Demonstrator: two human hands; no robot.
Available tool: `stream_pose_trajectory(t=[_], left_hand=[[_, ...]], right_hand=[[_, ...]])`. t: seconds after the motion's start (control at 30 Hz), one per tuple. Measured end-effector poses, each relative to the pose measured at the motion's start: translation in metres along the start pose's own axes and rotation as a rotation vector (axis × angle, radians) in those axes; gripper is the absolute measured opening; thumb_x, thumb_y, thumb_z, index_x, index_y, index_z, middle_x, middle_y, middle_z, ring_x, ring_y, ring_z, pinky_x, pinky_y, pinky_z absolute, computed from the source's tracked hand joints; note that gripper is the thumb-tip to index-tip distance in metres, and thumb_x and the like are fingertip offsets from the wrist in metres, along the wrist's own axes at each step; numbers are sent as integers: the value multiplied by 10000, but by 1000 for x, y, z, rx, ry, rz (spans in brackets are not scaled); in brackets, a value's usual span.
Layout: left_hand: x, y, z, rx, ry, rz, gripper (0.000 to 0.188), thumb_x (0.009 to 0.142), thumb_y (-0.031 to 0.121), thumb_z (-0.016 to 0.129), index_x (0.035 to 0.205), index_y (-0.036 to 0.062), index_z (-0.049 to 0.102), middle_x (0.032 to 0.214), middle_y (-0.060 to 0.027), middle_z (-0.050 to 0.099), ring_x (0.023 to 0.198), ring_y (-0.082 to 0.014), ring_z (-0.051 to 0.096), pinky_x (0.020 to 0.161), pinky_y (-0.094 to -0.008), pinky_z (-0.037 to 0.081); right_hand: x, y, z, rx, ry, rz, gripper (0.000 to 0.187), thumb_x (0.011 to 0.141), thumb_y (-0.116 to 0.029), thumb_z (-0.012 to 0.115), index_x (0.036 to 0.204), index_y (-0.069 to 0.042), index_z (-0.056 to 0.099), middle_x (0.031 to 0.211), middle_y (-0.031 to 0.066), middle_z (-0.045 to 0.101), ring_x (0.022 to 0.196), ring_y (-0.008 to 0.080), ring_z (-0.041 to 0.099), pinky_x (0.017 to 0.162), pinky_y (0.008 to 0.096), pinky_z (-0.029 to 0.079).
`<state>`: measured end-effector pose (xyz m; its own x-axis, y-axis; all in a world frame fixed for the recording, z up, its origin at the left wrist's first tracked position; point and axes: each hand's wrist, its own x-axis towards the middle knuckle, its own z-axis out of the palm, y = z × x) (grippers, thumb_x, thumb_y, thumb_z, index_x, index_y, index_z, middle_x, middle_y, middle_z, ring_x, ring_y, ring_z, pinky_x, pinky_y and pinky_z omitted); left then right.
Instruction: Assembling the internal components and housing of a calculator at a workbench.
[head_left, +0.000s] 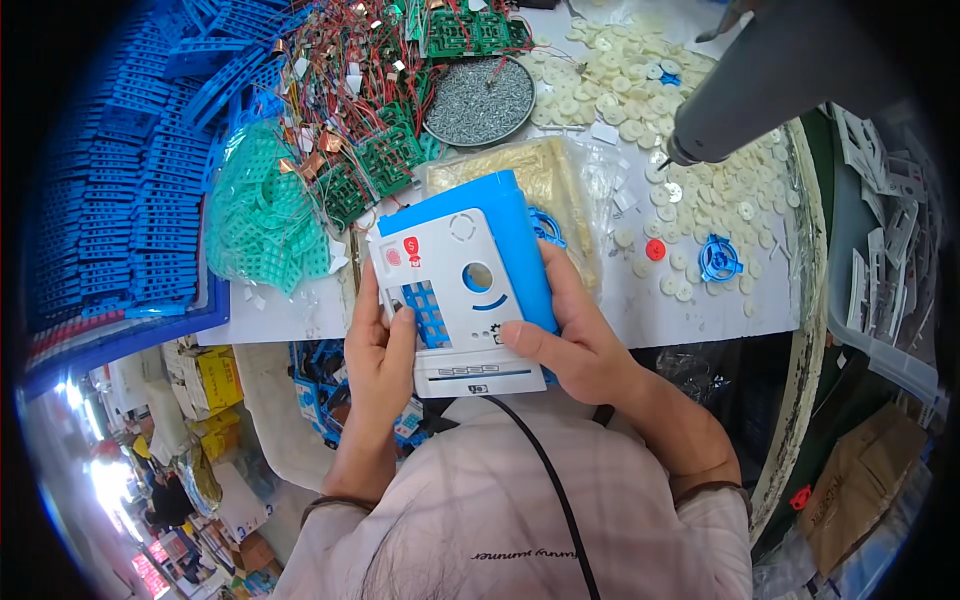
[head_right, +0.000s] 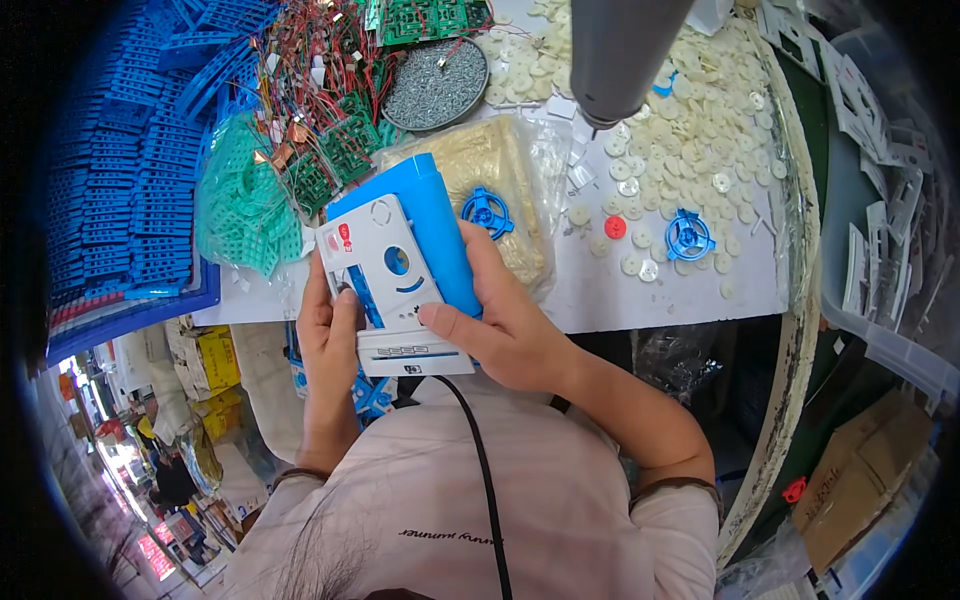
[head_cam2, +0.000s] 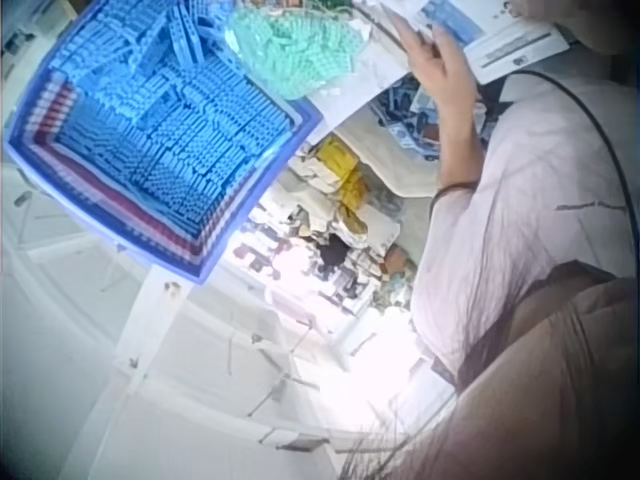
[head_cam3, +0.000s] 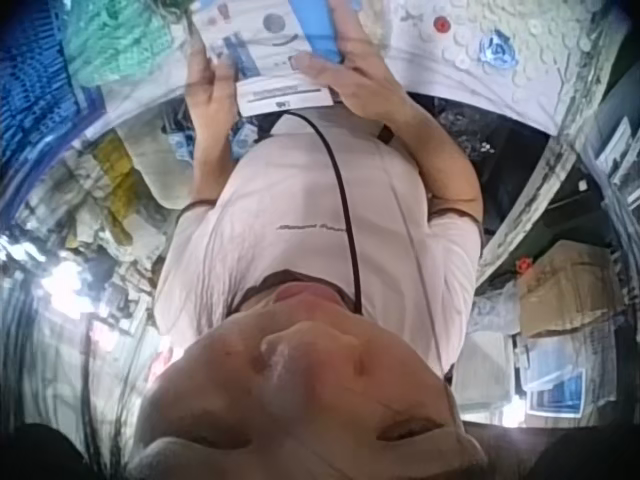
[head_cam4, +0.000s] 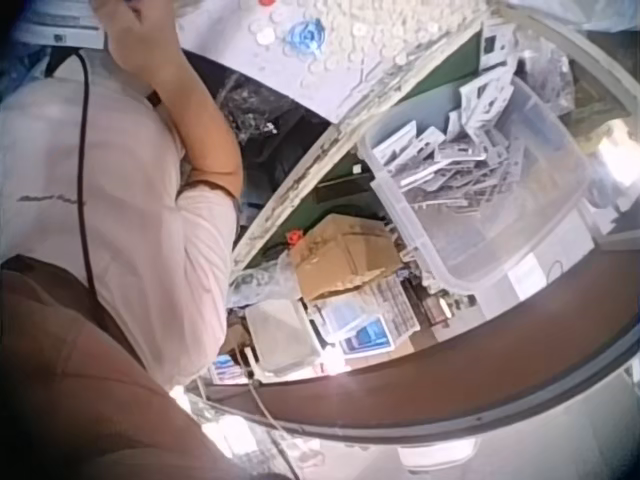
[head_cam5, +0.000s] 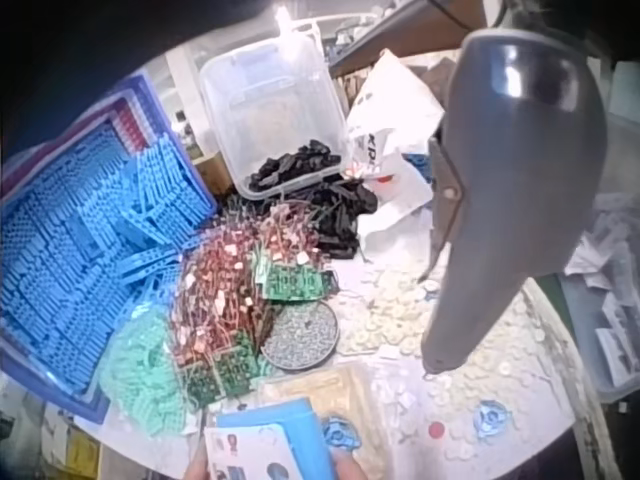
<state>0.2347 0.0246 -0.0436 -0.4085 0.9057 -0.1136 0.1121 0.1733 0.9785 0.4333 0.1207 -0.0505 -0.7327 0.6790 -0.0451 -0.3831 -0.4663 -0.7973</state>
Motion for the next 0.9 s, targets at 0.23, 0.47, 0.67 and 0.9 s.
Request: stream_pose_trajectory(t=[0.23,0.47,0.67,0.9], left_hand=[[-13,5,-5,41,99,-31,650,982,-63,451,1582,-56,201,1492,-201,478,1264,-194,564,1040,-306,457],[-18,-5,-15,-16,222,-4,623,974,-64,488,1562,-46,286,1343,-166,618,1053,-115,657,875,-227,512],[-22,-14,-22,-7,231,-25,628,972,-56,494,1563,-49,282,1376,-179,589,1101,-132,642,915,-234,499],[-2,-19,-14,-189,167,-54,547,1028,135,494,1526,-41,351,1359,-148,573,1105,-169,622,937,-316,504]], right_hand=[[5,7,3,19,6,53,638,984,-60,576,1515,-4,226,1375,134,484,1253,160,484,1053,328,424],[12,15,8,-256,-55,-86,635,971,-104,590,1489,39,251,1334,192,501,1231,249,521,1033,373,430],[11,16,9,-175,-113,1,689,984,-56,565,1544,15,171,1418,141,463,1303,187,467,1096,357,392],[21,22,-5,216,-90,114,712,992,-65,583,1573,-9,176,1467,135,463,1328,189,474,1102,346,411]])
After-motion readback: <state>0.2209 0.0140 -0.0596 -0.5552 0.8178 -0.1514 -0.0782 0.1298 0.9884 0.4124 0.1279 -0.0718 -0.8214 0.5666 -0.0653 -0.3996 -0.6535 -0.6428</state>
